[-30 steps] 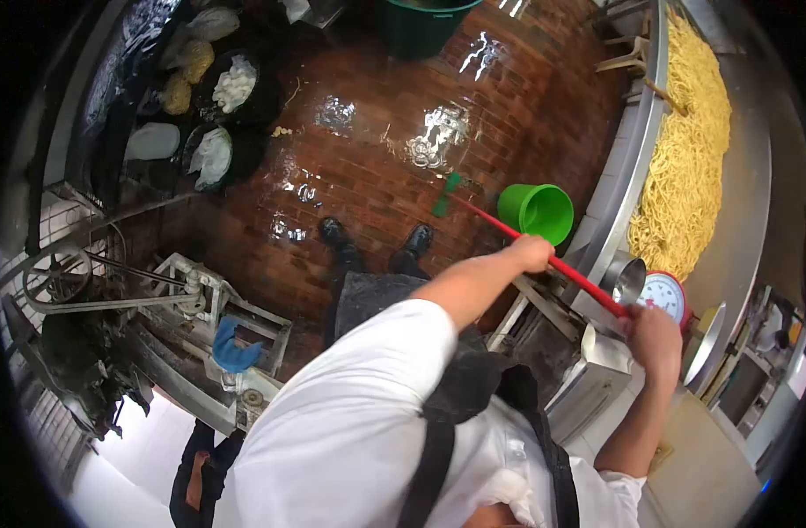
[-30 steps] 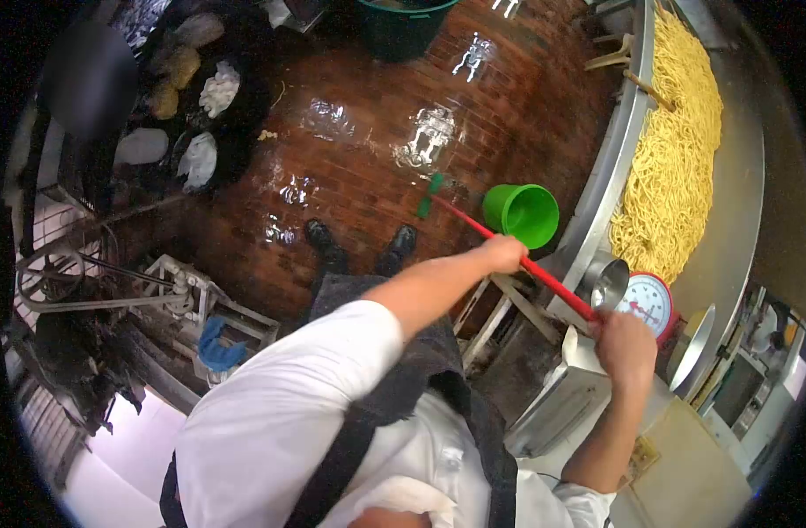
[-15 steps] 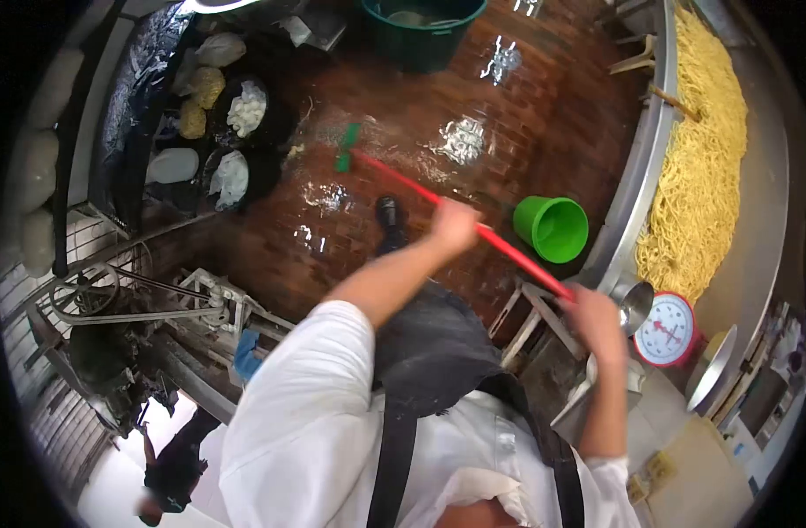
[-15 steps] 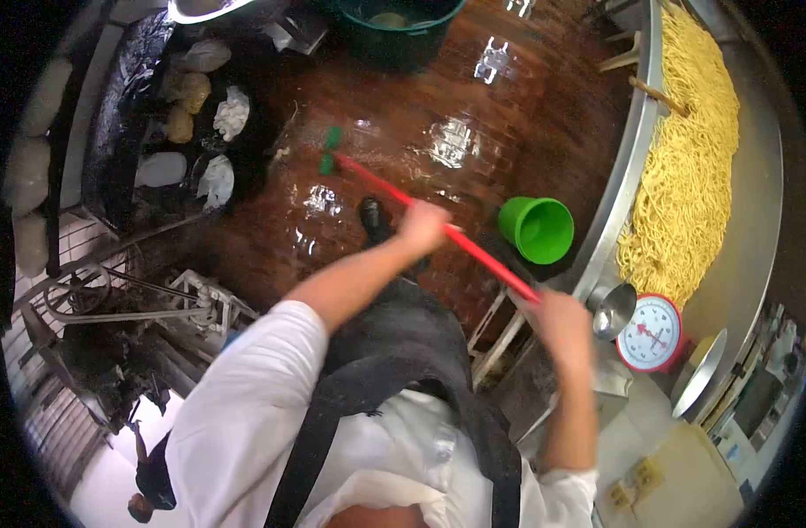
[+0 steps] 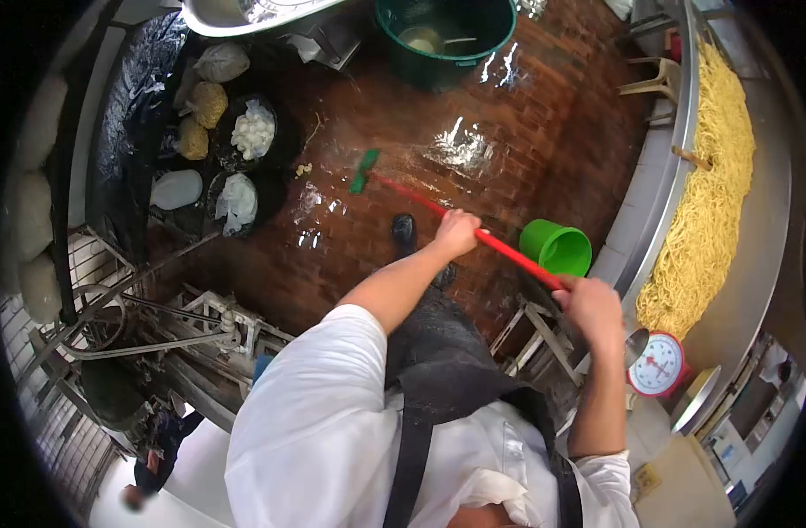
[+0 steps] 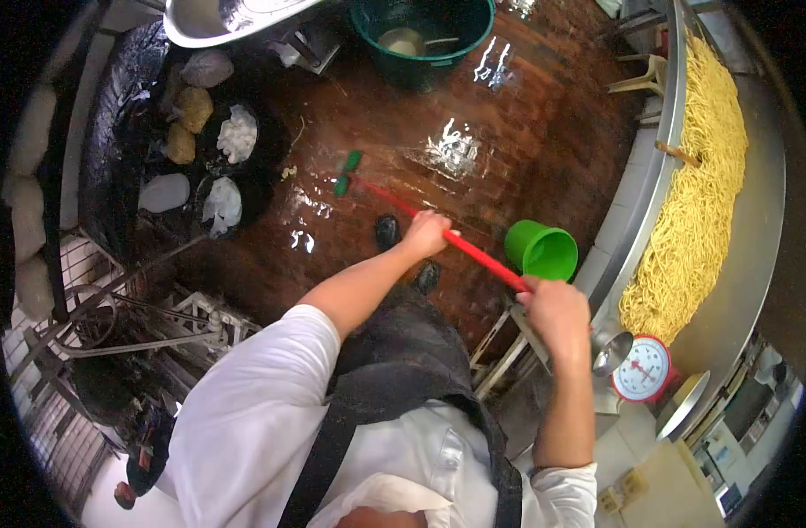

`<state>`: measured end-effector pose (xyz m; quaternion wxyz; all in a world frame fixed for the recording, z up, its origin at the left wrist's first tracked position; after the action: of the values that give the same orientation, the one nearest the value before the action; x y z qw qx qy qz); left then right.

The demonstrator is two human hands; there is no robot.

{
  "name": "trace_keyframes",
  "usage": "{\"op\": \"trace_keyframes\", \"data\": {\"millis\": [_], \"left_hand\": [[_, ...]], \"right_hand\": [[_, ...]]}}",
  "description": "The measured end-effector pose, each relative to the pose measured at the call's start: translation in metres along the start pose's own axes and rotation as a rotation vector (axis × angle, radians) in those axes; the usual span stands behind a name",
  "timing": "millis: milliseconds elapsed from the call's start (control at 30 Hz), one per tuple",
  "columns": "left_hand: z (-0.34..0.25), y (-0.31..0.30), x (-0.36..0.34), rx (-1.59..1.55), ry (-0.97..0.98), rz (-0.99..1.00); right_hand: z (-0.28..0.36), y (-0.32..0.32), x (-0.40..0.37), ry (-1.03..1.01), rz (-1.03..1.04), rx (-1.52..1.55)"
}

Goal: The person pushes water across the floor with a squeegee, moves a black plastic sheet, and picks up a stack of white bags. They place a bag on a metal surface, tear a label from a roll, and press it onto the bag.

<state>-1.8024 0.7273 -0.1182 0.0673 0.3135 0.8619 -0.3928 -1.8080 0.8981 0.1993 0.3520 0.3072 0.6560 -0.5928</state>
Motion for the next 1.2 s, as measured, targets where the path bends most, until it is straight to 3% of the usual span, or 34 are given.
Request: {"op": "trace_keyframes", "data": {"millis": [133,233,300,367,433,500,567,667,800,900,967,1033,1100,1167,1200], "left_hand": [[0.01,-0.064,-0.016,-0.035,-0.039,0.155],[0.02,-0.121,-0.008,0.124,-0.053,0.066],[0.07,-0.147,0.006,0.262,-0.057,0.02],[0.141,-0.154,0.02,0.274,-0.144,-0.124],[0.194,-0.155,0.029,0.294,-0.165,-0.25],[0.2,-0.143,0.026,0.262,-0.21,-0.061],[0.185,-0.122,0.015,0.36,-0.253,0.17],[0.163,-0.059,-0.017,0.396,-0.12,0.232],[0.115,-0.057,-0.047,0.203,-0.092,0.224],[0.057,-0.079,-0.027,0.183,-0.112,0.087],[-0.011,-0.099,0.004,0.161,0.01,-0.084],[-0.088,-0.118,0.041,0.027,0.14,-0.16],[-0.148,-0.103,0.087,-0.04,0.17,-0.133],[-0.176,-0.085,0.129,-0.211,0.21,-0.077],[-0.17,-0.074,0.141,-0.199,0.162,-0.04]], "right_hand": [[0.029,-0.03,-0.013,0.036,0.041,0.013],[0.034,-0.037,-0.005,-0.055,0.084,0.108],[0.054,-0.022,0.04,-0.198,0.109,0.247],[0.101,0.007,0.106,-0.254,0.271,0.423],[0.152,0.028,0.161,-0.341,0.223,0.515],[0.173,0.055,0.185,-0.257,0.272,0.444],[0.176,0.082,0.18,-0.204,0.346,0.449],[0.134,0.124,0.13,-0.222,0.378,0.466],[0.119,0.069,0.066,-0.113,0.63,0.629],[0.056,0.046,0.064,-0.211,0.48,0.629],[0.0,-0.005,0.034,-0.175,0.272,0.428],[-0.056,-0.063,-0.003,0.066,0.202,0.357],[-0.125,-0.09,-0.021,0.068,0.124,0.443],[-0.143,-0.125,-0.017,0.187,0.173,0.315],[-0.139,-0.135,-0.002,0.133,0.154,0.26]]}}
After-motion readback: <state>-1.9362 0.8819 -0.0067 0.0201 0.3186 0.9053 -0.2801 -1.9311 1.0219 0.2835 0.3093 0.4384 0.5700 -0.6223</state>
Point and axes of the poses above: each hand's wrist, its own x-axis towards the middle knuckle, its own y-axis out of the palm, z = x × y, the point moved 4 cm from there along x, towards the middle knuckle, and after that the axes turned 10 degrees about z, right-handed, at the moved point
